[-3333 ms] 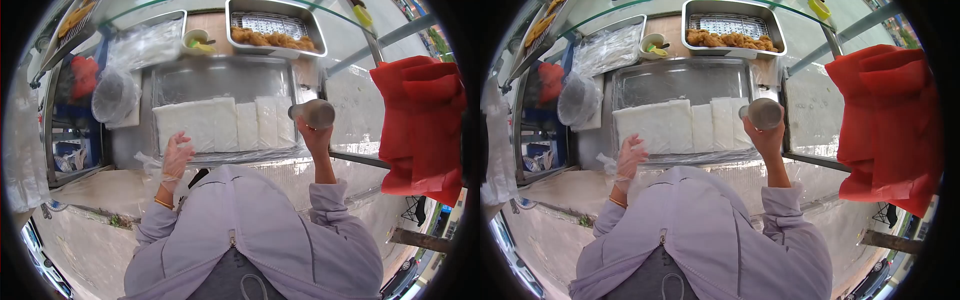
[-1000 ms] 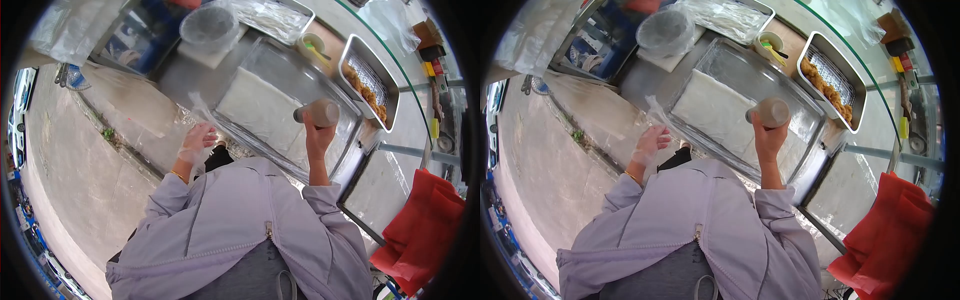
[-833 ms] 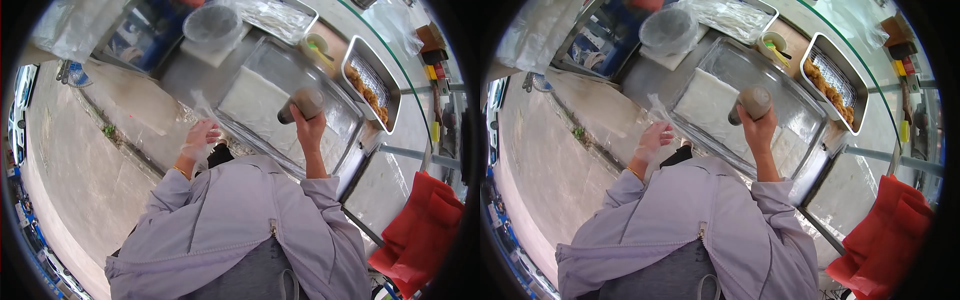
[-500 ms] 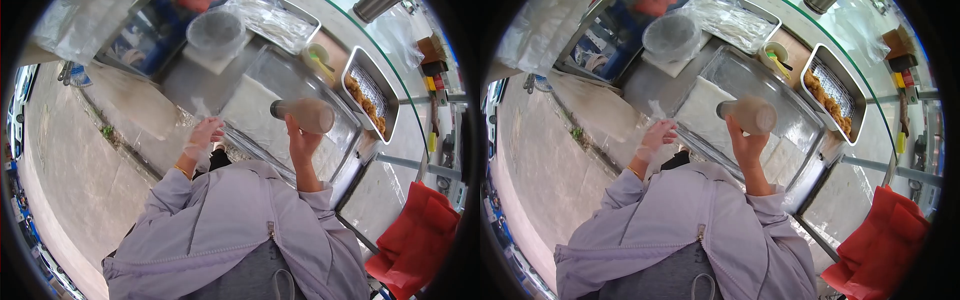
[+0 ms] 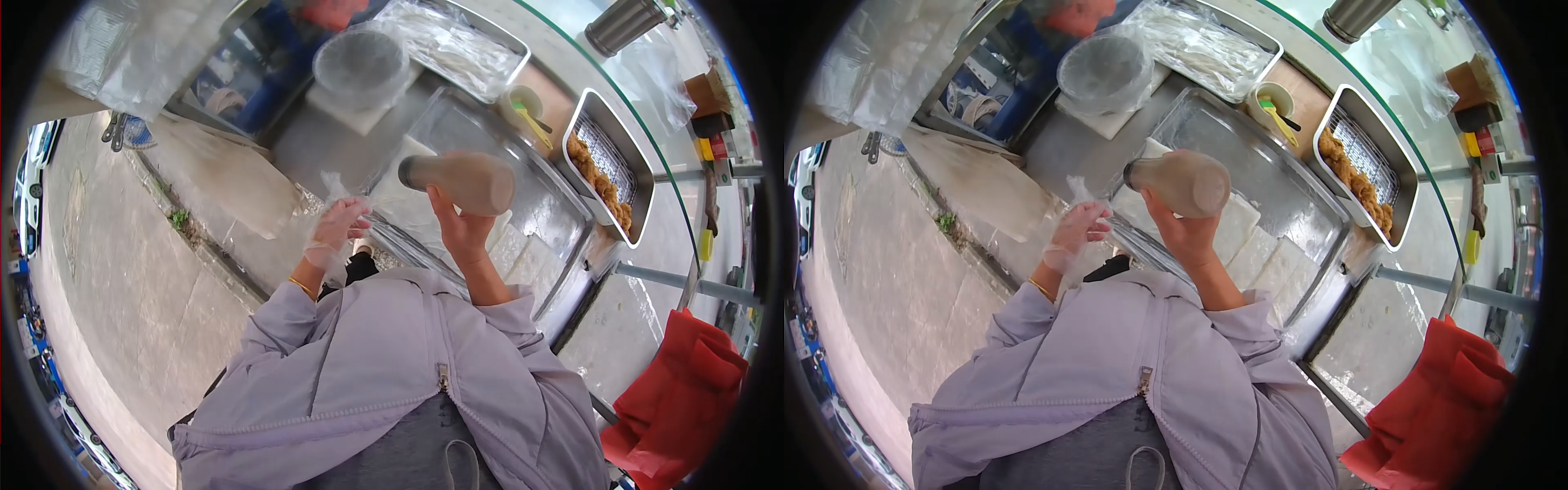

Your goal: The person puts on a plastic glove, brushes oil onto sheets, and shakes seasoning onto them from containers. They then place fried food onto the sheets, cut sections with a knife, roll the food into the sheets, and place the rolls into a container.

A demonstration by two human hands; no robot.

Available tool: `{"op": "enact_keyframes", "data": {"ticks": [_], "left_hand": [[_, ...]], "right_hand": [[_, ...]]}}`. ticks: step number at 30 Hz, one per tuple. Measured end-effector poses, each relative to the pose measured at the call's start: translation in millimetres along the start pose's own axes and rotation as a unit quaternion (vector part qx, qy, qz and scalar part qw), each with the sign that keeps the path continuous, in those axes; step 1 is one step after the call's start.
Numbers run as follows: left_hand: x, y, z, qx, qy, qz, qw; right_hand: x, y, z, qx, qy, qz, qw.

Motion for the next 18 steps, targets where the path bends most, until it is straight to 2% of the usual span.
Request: {"op": "enact_keyframes", "data": {"ticks": [1,2,4,5,7,8,9,10,11,13,14,16,17,18], "left_hand": [[-3.6,-1.8,-0.1,0.005,-0.012,0.018,1.000],[-0.9,-0.3,-1.8,0.005,-0.011,0.019,1.000],[0.6,5.8,-6.5,-0.004,0.008,-0.015,1.000],[-0.3,8.9,-9.1,-0.005,0.007,-0.014,1.000],[-10.1,-3.0,-9.5,-0.018,-0.019,0.018,0.999],[-8.5,-4.5,-10.7,-0.019,-0.020,0.015,0.999],[-6.8,-2.4,-11.3,-0.017,-0.018,0.017,1.000],[-0.4,-0.8,-12.8,-0.018,-0.014,-0.001,1.000],[2.4,2.8,-14.6,-0.018,-0.011,-0.017,1.000],[-8.1,-0.6,-12.9,-0.018,-0.011,-0.001,1.000],[-10.8,-4.1,-11.5,-0.020,-0.014,0.013,1.000],[-5.6,-3.8,-9.5,-0.019,-0.007,-0.007,1.000],[-6.8,-0.6,-10.2,-0.018,0.000,-0.024,1.000],[-14.3,2.4,-9.7,-0.016,0.003,-0.018,1.000]], "right_hand": [[2.0,4.5,8.3,0.042,-0.030,-0.014,0.999],[-4.4,6.6,13.0,0.041,-0.029,-0.015,0.999],[-17.7,14.2,11.2,-0.064,-0.029,0.001,0.998],[-22.4,18.1,11.5,-0.064,-0.029,0.000,0.998],[12.1,12.6,6.6,-0.113,-0.102,-0.185,0.971],[13.2,14.3,7.5,-0.113,-0.104,-0.183,0.971],[-6.4,25.4,11.2,-0.085,-0.001,-0.044,0.995],[-26.1,27.7,18.4,-0.056,0.104,0.097,0.988],[-25.8,31.0,15.8,-0.061,0.105,0.094,0.988],[2.4,33.4,1.6,-0.098,-0.054,-0.104,0.988],[0.9,38.9,-0.3,-0.098,-0.056,-0.101,0.988],[-18.8,58.3,-0.3,-0.079,-0.068,0.023,0.994],[-18.5,56.6,-1.9,-0.087,-0.067,0.021,0.994],[-15.8,54.0,-8.6,-0.135,0.000,-0.004,0.991]]}}
Point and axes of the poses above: each hand's wrist, its own y-axis towards the middle knuckle, its own z-axis out of the palm, x = y × z, the point moved 7 cm from there along y, towards the middle knuckle, and after that the axes turned 1 degree about x, right-handed, at the moved point
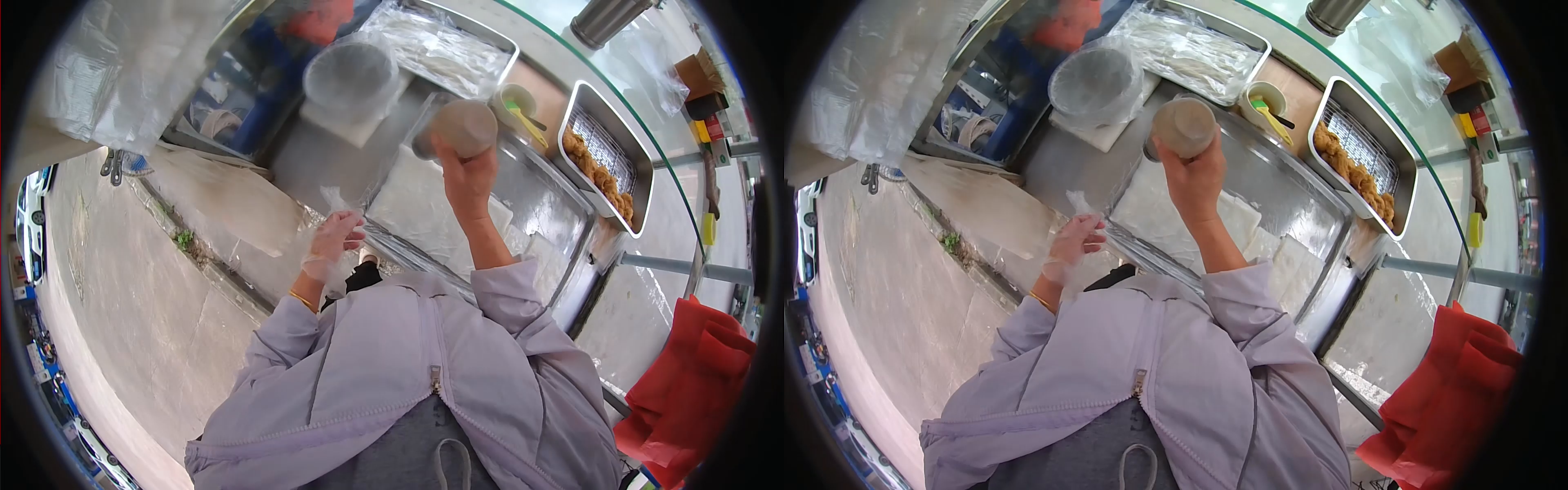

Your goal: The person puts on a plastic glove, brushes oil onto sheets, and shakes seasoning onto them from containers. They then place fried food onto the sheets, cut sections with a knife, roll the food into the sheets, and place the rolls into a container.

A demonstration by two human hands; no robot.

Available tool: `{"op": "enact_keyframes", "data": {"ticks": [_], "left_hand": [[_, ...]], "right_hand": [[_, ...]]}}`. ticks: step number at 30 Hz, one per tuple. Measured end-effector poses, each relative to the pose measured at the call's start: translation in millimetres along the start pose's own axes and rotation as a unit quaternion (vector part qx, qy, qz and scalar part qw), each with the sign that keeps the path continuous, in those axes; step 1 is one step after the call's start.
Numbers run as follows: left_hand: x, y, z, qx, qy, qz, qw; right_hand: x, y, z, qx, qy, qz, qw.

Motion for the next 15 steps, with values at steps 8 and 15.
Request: {"op": "enact_keyframes", "data": {"ticks": [8,15], "left_hand": [[3.6,2.3,3.8,0.026,-0.011,0.021,0.999],[7.5,-1.2,13.1,0.018,0.027,-0.006,0.999]], "right_hand": [[-2.1,-6.3,-26.6,-0.029,0.013,-0.058,0.998],[-8.8,-24.3,-70.0,-0.029,-0.039,-0.009,0.999]]}}
Point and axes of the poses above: each hand's wrist, its own y-axis towards the middle knuckle, its own z-axis out of the palm, x = y × z, the point moved 7 cm from there along y, towards the middle knuckle, and after that the axes turned 1 degree about x, right-handed, at the moved point
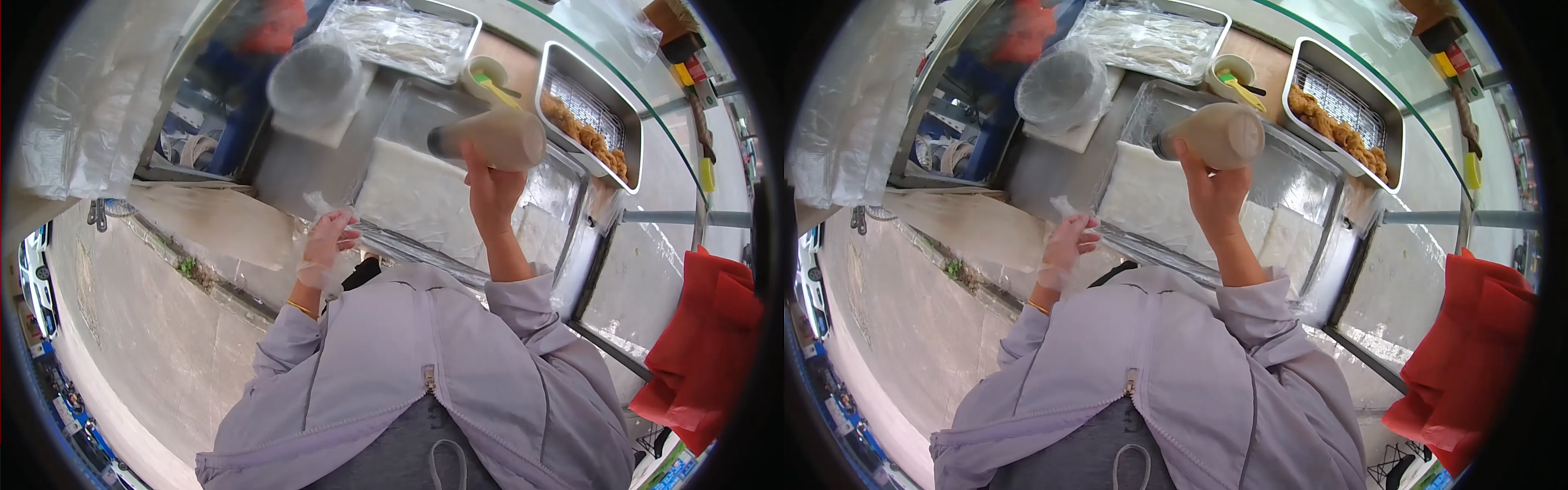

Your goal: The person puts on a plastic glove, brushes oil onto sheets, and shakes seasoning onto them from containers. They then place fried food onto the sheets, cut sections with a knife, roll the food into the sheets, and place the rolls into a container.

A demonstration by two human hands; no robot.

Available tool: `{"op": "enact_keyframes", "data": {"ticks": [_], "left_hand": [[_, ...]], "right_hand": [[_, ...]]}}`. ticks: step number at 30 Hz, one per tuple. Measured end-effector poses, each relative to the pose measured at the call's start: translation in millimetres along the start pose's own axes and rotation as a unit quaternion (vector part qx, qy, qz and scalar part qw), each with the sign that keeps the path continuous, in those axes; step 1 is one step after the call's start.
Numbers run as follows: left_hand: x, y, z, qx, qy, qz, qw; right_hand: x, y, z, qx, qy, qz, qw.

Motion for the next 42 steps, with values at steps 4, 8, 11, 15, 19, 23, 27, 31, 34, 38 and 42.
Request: {"op": "enact_keyframes", "data": {"ticks": [4,8,11,15,19,23,27,31,34,38,42], "left_hand": [[1.7,2.4,3.5,-0.001,0.027,0.005,1.000],[-11.9,3.3,14.4,0.013,0.017,0.024,0.999],[-7.9,9.8,21.3,0.029,0.046,0.009,0.999],[-13.1,6.7,34.6,0.037,0.052,0.017,0.998],[-18.6,7.7,51.4,0.062,0.072,0.007,0.995],[-22.9,0.9,62.6,0.074,0.052,0.030,0.995],[-9.9,5.8,77.6,0.076,0.090,-0.019,0.993],[-4.9,-0.9,88.0,0.102,0.080,-0.001,0.992],[-2.2,1.2,102.3,0.108,0.098,-0.004,0.989],[1.9,-11.9,113.8,0.110,0.077,-0.001,0.991],[16.3,-16.8,124.8,0.112,0.107,-0.008,0.988]], "right_hand": [[-13.1,-3.9,-4.5,0.011,0.056,0.110,0.992],[21.6,-20.9,-43.1,-0.037,-0.027,0.036,0.998],[6.4,-29.8,-54.8,-0.054,-0.028,0.025,0.998],[13.5,-38.5,-74.2,-0.067,-0.078,-0.023,0.994],[14.1,-39.7,-88.0,-0.114,0.001,0.050,0.992],[13.4,-51.9,-118.9,-0.149,-0.064,0.071,0.984],[3.9,-73.1,-147.0,-0.205,-0.060,0.041,0.976],[15.7,-86.4,-163.5,-0.197,-0.037,0.024,0.979],[20.1,-100.3,-176.8,-0.171,-0.027,0.094,0.980],[22.4,-106.8,-194.0,-0.229,-0.035,0.021,0.973],[17.4,-88.1,-187.9,-0.244,0.070,0.029,0.967]]}}
Point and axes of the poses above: each hand's wrist, its own y-axis towards the middle knuckle, its own z-axis out of the palm, x = y × z, the point moved 7 cm from there along y, towards the middle knuckle, and after that the axes turned 1 degree about x, right-handed, at the moved point
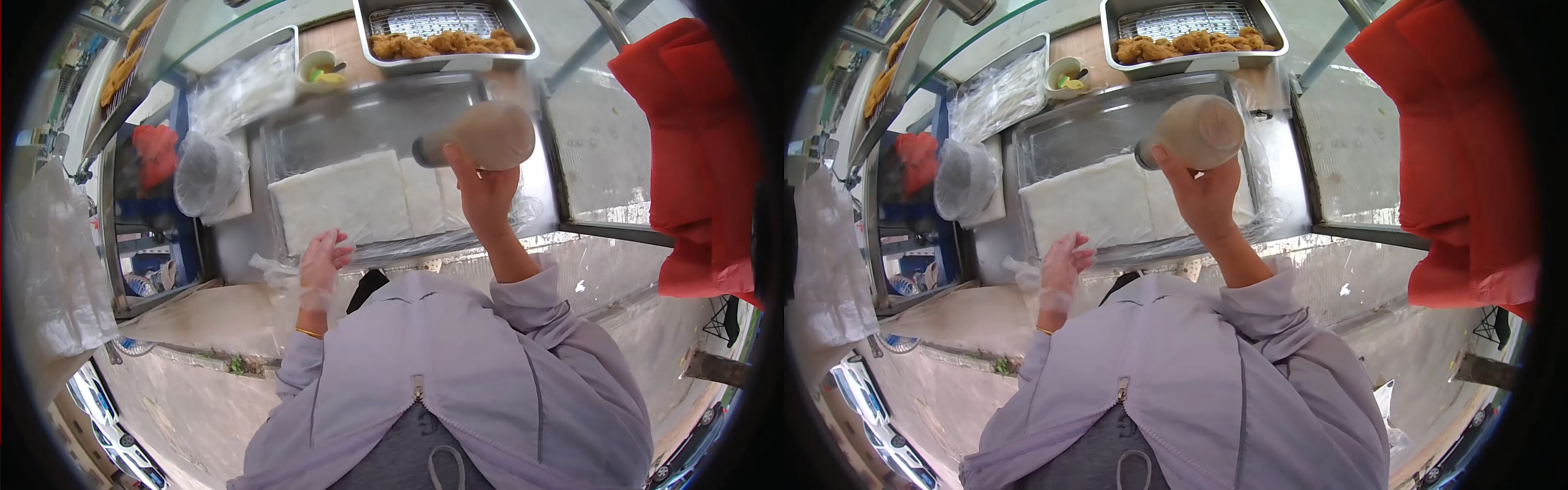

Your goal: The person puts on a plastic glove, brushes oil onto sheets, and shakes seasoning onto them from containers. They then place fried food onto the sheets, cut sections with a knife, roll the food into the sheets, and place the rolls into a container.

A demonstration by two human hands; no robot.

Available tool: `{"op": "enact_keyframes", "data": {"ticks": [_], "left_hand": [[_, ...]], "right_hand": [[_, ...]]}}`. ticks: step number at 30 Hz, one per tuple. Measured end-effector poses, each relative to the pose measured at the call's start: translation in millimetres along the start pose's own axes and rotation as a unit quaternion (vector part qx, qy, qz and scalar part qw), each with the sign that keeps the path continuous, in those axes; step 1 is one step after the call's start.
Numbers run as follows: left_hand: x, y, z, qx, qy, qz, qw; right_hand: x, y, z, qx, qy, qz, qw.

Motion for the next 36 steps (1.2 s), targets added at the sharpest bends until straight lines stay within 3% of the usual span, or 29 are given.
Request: {"op": "enact_keyframes", "data": {"ticks": [2,6,8,9,10,12,14,16,18,19,20,23,25,28,29,30,32,34,35,36], "left_hand": [[-3.0,-6.7,7.2,0.018,-0.037,0.032,0.999],[2.8,-12.0,19.7,0.025,-0.029,0.017,0.999],[4.3,-16.5,20.9,0.038,-0.061,0.030,0.997],[7.2,-17.1,19.4,0.038,-0.065,0.033,0.997],[11.5,-15.3,16.7,0.030,-0.048,0.019,0.998],[4.4,-5.9,17.0,0.031,-0.034,0.016,0.999],[-3.5,-7.5,11.1,0.003,-0.017,0.033,0.999],[-9.5,-5.1,6.6,0.010,-0.014,0.030,0.999],[-18.9,1.3,8.8,0.024,-0.013,0.032,0.999],[-25.7,7.0,12.5,0.026,0.007,0.036,0.999],[-28.6,9.6,14.8,0.025,0.028,0.037,0.999],[-50.5,5.8,34.9,0.065,0.030,0.056,0.996],[-65.3,14.9,50.8,0.104,0.044,0.065,0.991],[-73.2,5.7,64.9,0.146,0.039,0.059,0.987],[-79.5,2.5,71.3,0.168,0.029,0.064,0.983],[-79.1,1.9,73.4,0.169,0.029,0.070,0.983],[-78.1,7.3,88.6,0.213,0.087,0.071,0.971],[-80.9,3.3,107.1,0.281,0.062,0.134,0.948],[-91.8,-8.3,120.7,0.285,0.048,0.149,0.946],[-106.7,-20.8,135.0,0.293,0.038,0.163,0.941]], "right_hand": [[9.0,3.4,25.2,0.079,-0.078,-0.012,0.994],[1.3,12.2,21.3,0.056,-0.018,0.028,0.998],[35.6,8.0,3.6,0.045,-0.144,-0.223,0.963],[26.3,11.0,-1.9,0.083,-0.112,-0.045,0.989],[22.8,3.9,-10.1,0.084,-0.112,-0.050,0.989],[2.6,-3.0,-44.0,-0.020,-0.123,-0.020,0.992],[8.9,-23.3,-70.4,-0.049,-0.078,0.030,0.995],[-5.3,-31.4,-80.0,-0.023,-0.165,0.046,0.985],[-17.1,-24.0,-83.3,-0.055,-0.116,0.090,0.988],[-2.6,-20.0,-82.4,-0.084,-0.128,0.001,0.988],[4.2,-15.4,-85.3,-0.105,-0.107,-0.025,0.988],[0.0,-1.3,-87.6,-0.097,-0.152,0.027,0.983],[9.5,11.6,-91.9,-0.175,-0.163,-0.026,0.971],[16.1,-1.3,-92.4,-0.151,-0.186,-0.099,0.966],[-1.2,5.0,-90.7,-0.139,-0.161,-0.048,0.976],[-23.6,7.8,-95.4,-0.087,-0.296,0.114,0.944],[-18.3,-5.1,-87.4,-0.156,-0.185,-0.027,0.970],[-32.2,-22.0,-72.3,-0.137,0.068,0.141,0.978],[-41.5,-30.3,-46.2,-0.117,0.210,0.193,0.951],[-40.2,-38.3,-18.2,-0.081,0.261,0.222,0.936]]}}
Point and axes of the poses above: each hand's wrist, its own y-axis towards the middle knuckle, its own z-axis out of the palm, x = y × z, the point moved 7 cm from there along y, towards the middle knuckle, and after that the axes turned 1 degree about x, right-handed, at the moved point
